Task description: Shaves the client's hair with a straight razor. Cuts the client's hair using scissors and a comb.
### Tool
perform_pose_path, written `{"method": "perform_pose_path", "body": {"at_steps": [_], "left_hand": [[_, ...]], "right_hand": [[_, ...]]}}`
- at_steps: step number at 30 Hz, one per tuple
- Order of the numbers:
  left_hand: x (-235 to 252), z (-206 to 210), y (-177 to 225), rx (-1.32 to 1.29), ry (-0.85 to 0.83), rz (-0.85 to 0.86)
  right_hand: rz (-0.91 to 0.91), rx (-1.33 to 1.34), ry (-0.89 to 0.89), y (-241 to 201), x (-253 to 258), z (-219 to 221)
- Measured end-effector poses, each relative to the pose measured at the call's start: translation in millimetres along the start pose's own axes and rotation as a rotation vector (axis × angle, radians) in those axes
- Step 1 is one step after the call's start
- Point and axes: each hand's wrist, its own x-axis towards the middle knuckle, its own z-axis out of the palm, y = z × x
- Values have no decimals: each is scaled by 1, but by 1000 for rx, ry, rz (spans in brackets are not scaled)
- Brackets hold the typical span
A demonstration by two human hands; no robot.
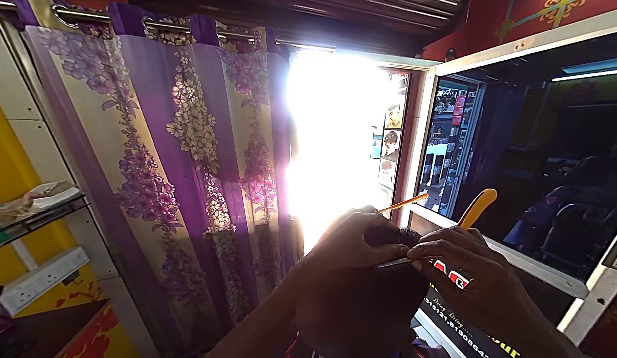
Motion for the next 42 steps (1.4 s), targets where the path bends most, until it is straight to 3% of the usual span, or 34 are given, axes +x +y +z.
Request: {"method": "perform_pose_path", "body": {"at_steps": [32,38,40,42], "left_hand": [[0,2,0,1,24,12],[1,-1,3,-7,-35,-9],[2,-6,-4,-82,51,-30],[-2,-16,-13,-75,389,-150]], "right_hand": [[-75,-43,-74,-5,10,0],[-61,-38,-48,-7,13,-4],[20,23,41,-2,12,-14],[112,99,144,5,11,-28]]}}
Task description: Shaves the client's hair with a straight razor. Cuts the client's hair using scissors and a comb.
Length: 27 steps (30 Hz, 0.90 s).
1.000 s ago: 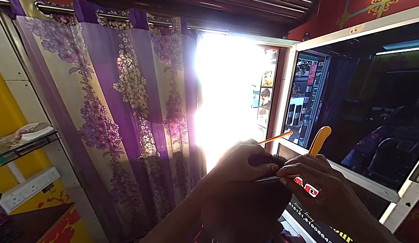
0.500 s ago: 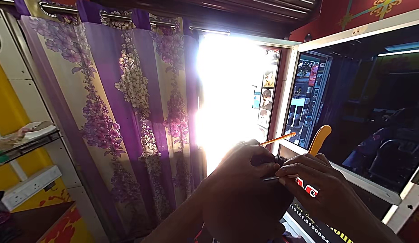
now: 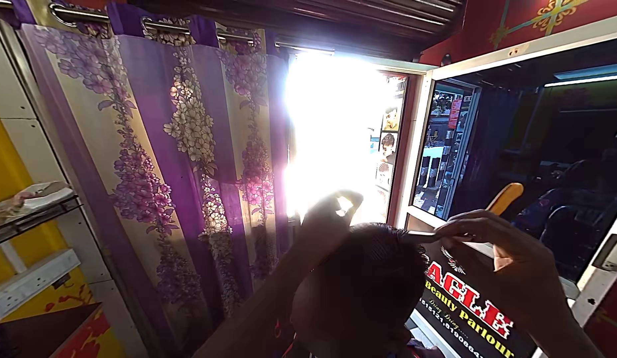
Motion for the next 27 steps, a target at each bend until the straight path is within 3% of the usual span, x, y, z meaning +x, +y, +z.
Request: {"method": "perform_pose_path", "body": {"at_steps": [2,3,4,7,9,11,15,27], "left_hand": [[8,-16,-9,83,312,-4],[11,-20,-9,85,370,34],[10,-21,-7,68,343,105],[-2,-5,14,136,-19,243],[-4,8,28,262,-205,194],[-1,18,30,335,-269,167],[9,20,29,241,-495,77],[6,21,23,145,-500,33]], "right_hand": [[98,71,109,8,-5,-9],[147,92,140,12,-8,-11],[177,112,155,17,-11,-13],[179,193,96,24,-17,-7],[127,210,28,24,-19,3],[97,200,-21,20,-20,13],[67,216,-80,20,-19,24],[26,218,-141,28,-20,33]]}}
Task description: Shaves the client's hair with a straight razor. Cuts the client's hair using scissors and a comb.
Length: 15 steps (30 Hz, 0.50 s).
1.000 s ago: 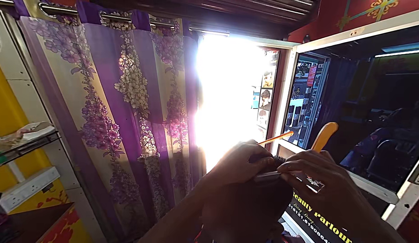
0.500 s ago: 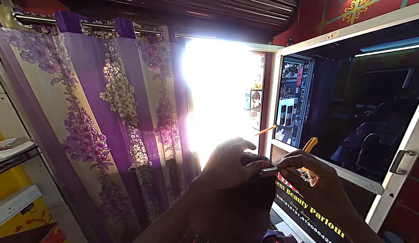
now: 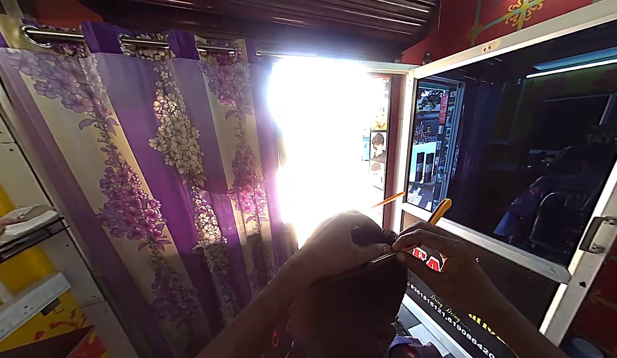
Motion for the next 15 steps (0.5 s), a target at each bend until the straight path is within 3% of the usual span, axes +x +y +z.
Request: {"method": "perform_pose_path", "body": {"at_steps": [15], "left_hand": [[1,2,-3,-20,24,33]], "right_hand": [[-5,-75,-34,-1,1,-2]]}}
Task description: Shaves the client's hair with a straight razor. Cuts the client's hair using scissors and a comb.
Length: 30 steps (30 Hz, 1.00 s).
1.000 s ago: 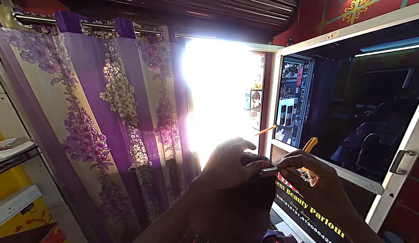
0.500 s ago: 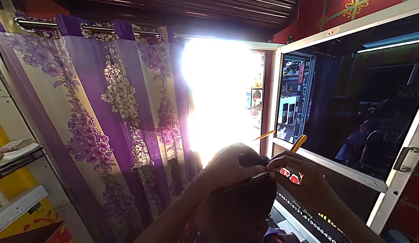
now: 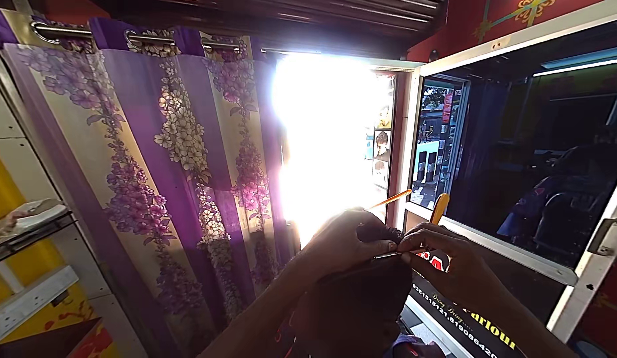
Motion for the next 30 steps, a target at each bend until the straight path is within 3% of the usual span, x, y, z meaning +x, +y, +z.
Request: {"method": "perform_pose_path", "body": {"at_steps": [14,27,29,30], "left_hand": [[-4,-2,6,-22,33,39],[-3,-8,3,-69,-36,24],[-6,-12,-7,-194,128,63],[-9,-15,-13,-231,311,80]], "right_hand": [[-9,-85,-19,2,3,-5],[-25,-31,-7,1,3,-11],[-20,54,81,1,-1,-18],[-4,102,137,1,-6,-23]]}}
